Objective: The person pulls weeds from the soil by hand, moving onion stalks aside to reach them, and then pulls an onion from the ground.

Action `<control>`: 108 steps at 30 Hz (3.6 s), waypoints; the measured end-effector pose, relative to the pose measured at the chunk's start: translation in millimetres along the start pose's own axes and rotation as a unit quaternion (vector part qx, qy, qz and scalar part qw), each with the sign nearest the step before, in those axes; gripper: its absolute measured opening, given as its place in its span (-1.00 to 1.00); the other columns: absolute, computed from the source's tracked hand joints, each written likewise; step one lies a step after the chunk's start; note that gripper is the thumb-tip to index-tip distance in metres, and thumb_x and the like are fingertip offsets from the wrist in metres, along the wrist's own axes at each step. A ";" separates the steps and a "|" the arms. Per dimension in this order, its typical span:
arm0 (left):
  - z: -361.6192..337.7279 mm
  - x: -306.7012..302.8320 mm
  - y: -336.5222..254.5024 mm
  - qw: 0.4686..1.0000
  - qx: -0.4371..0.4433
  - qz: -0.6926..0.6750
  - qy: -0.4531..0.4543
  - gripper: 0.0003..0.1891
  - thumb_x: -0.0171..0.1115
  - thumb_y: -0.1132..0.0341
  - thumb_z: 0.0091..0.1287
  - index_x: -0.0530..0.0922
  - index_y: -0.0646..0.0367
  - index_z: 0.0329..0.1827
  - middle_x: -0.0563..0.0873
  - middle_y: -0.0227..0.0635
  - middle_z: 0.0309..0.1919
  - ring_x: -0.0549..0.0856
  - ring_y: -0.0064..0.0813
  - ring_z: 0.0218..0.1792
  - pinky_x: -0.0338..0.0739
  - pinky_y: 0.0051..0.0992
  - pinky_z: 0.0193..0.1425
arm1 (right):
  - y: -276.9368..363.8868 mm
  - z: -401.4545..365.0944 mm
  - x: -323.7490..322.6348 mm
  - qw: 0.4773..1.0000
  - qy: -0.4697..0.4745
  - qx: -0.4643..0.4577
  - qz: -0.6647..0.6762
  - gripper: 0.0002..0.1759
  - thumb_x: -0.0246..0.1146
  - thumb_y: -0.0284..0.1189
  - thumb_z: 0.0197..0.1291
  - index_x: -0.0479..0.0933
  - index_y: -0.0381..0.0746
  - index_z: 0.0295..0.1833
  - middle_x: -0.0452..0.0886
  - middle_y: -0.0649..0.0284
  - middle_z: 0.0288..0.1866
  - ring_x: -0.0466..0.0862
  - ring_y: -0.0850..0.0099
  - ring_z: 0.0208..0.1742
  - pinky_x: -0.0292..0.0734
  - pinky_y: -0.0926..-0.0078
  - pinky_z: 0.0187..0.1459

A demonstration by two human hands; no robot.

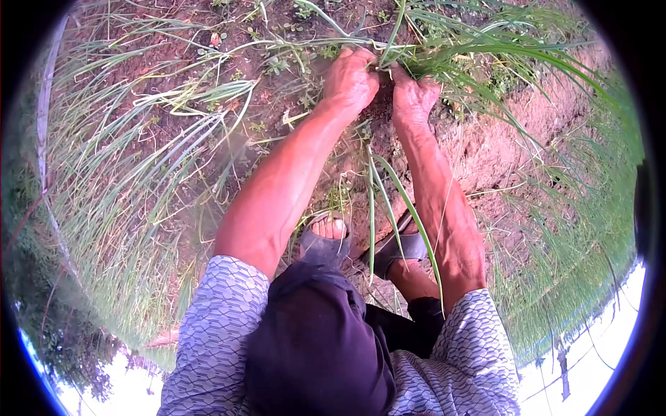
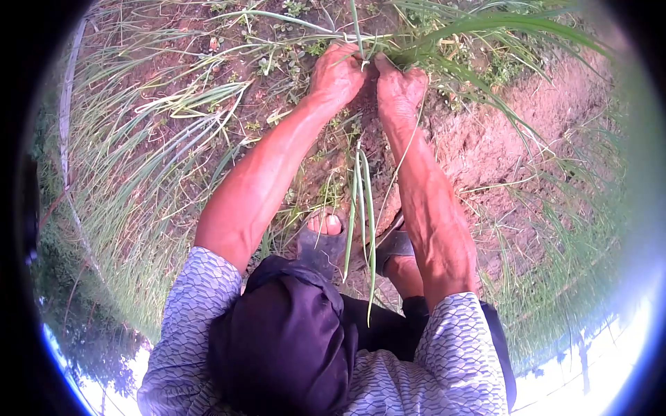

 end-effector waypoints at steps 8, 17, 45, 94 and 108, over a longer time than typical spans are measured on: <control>3.1 0.1 5.8 0.999 0.029 0.025 0.015 -0.71 0.39 0.38 0.10 0.70 -0.04 -0.08 0.70 -0.31 -0.10 0.72 -0.25 -0.09 0.66 -0.31 -0.02 | -3.2 -11.6 1.3 0.994 -0.044 -0.019 0.094 -0.71 0.52 -0.66 0.05 0.65 -0.27 -0.11 0.71 0.32 -0.16 0.63 0.48 -0.20 0.57 0.46 -0.05; 3.4 -8.6 -7.8 0.998 -0.051 0.009 0.038 -0.71 0.47 0.34 0.08 0.71 -0.01 -0.10 0.70 -0.28 -0.20 0.73 -0.24 -0.13 0.62 -0.25 0.02 | 4.4 -15.0 5.8 0.969 -0.130 0.124 0.168 -0.50 0.49 -0.67 0.03 0.55 -0.43 0.13 0.66 0.13 0.09 0.65 0.34 0.00 0.56 0.38 0.11; -10.2 -4.2 -20.7 0.998 -0.062 0.032 0.000 -0.69 0.26 0.16 0.25 0.68 0.09 -0.01 0.69 -0.15 0.05 0.75 -0.02 -0.11 0.63 -0.12 0.00 | 23.0 34.7 -11.8 0.973 0.104 0.172 -0.110 -0.76 0.50 -0.43 -0.02 0.66 -0.39 -0.35 0.68 0.26 -0.46 0.59 0.52 -0.53 0.49 0.53 -0.46; -7.2 3.1 -9.1 0.998 0.013 0.036 -0.041 -0.82 0.30 0.36 0.17 0.64 0.06 -0.15 0.70 -0.21 -0.16 0.74 -0.06 -0.23 0.64 -0.11 -0.17 | 7.3 0.2 -6.7 0.997 0.052 0.055 -0.007 -0.94 0.38 -0.54 0.22 0.65 -0.28 -0.21 0.68 0.36 -0.34 0.58 0.52 -0.34 0.50 0.47 -0.27; -5.5 -0.4 -9.6 0.999 -0.004 0.018 -0.032 -0.89 0.27 0.31 0.19 0.63 0.15 -0.33 0.69 -0.19 -0.29 0.73 -0.12 -0.28 0.67 -0.19 -0.16 | 45.9 19.9 11.3 0.996 -0.083 -0.001 -0.028 -0.80 0.40 -0.43 0.27 0.64 -0.37 -0.14 0.67 0.27 -0.40 0.58 0.54 -0.44 0.51 0.51 -0.40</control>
Point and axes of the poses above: each hand's wrist, its own z-axis towards the middle knuckle, its own x-axis out of the palm, y = z × x, the point moved 2 cm from there along z, towards the middle knuckle
